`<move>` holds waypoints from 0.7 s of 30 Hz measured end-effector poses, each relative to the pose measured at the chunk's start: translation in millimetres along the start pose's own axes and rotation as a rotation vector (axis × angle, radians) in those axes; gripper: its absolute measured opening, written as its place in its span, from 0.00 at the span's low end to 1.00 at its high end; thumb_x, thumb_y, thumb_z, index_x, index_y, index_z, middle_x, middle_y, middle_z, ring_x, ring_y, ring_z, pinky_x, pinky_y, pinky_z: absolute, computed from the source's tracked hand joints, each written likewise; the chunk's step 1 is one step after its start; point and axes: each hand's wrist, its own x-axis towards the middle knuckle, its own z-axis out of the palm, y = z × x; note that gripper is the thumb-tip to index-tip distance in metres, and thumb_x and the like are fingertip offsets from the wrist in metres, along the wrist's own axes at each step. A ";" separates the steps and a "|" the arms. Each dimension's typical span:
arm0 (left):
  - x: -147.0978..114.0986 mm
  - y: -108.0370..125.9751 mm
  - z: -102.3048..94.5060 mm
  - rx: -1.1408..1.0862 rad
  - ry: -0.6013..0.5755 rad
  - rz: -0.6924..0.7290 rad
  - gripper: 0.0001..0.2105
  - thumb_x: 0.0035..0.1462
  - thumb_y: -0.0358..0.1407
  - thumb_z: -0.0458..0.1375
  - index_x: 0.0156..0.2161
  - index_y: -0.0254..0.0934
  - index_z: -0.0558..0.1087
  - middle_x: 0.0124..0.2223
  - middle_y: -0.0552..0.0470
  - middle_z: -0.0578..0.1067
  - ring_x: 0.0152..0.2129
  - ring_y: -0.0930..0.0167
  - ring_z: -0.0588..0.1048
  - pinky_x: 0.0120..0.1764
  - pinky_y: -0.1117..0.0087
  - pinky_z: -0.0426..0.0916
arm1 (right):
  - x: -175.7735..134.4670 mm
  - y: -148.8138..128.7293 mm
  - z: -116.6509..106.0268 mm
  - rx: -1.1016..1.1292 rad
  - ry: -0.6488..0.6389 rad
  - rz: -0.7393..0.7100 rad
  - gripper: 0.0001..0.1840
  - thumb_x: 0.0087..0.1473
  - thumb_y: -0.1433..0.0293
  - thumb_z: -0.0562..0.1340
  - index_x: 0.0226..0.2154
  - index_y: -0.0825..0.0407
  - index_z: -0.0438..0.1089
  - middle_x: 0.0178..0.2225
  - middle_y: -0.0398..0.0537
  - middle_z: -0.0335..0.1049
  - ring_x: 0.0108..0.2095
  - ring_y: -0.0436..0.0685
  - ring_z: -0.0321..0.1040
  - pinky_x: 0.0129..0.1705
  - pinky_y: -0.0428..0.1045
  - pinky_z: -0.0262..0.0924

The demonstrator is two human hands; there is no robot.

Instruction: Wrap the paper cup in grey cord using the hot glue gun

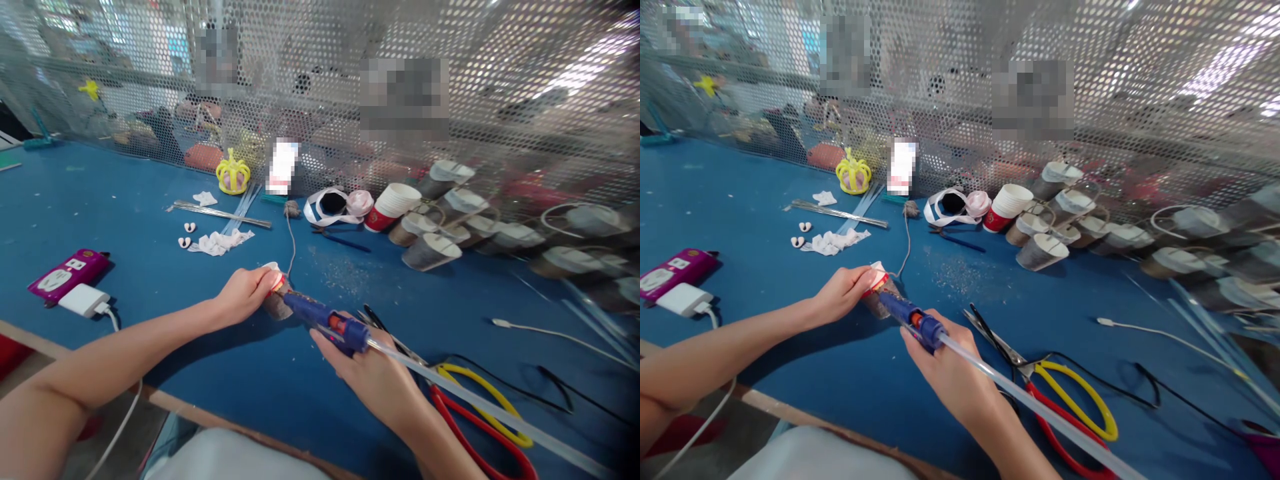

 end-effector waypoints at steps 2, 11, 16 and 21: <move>0.2 -0.2 0.4 0.006 0.002 0.003 0.18 0.59 0.39 0.38 0.26 0.33 0.64 0.20 0.55 0.61 0.17 0.76 0.57 0.22 0.76 0.51 | -0.1 -0.7 -0.1 -0.018 -0.004 -0.008 0.10 0.46 0.63 0.56 0.19 0.49 0.61 0.16 0.40 0.62 0.15 0.48 0.56 0.19 0.44 0.55; 0.1 0.0 1.2 0.024 0.001 0.016 0.18 0.59 0.39 0.38 0.26 0.33 0.64 0.20 0.56 0.61 0.17 0.76 0.57 0.22 0.77 0.52 | -0.3 -3.4 -0.2 -0.021 0.009 0.023 0.11 0.47 0.62 0.55 0.20 0.50 0.61 0.16 0.39 0.61 0.14 0.47 0.55 0.20 0.44 0.56; -0.2 1.3 0.0 0.027 0.005 0.017 0.17 0.59 0.39 0.38 0.25 0.33 0.63 0.19 0.56 0.60 0.17 0.77 0.57 0.22 0.76 0.51 | -1.5 -4.4 -0.4 -0.001 -0.007 -0.027 0.10 0.46 0.62 0.56 0.21 0.50 0.63 0.18 0.41 0.64 0.19 0.50 0.61 0.23 0.44 0.59; 0.0 -1.5 0.8 0.008 0.014 0.022 0.18 0.59 0.39 0.38 0.25 0.33 0.63 0.19 0.56 0.60 0.17 0.77 0.57 0.22 0.76 0.52 | 1.1 -8.9 -1.4 0.040 -0.005 0.018 0.11 0.46 0.62 0.54 0.23 0.51 0.65 0.20 0.43 0.68 0.20 0.51 0.65 0.25 0.44 0.61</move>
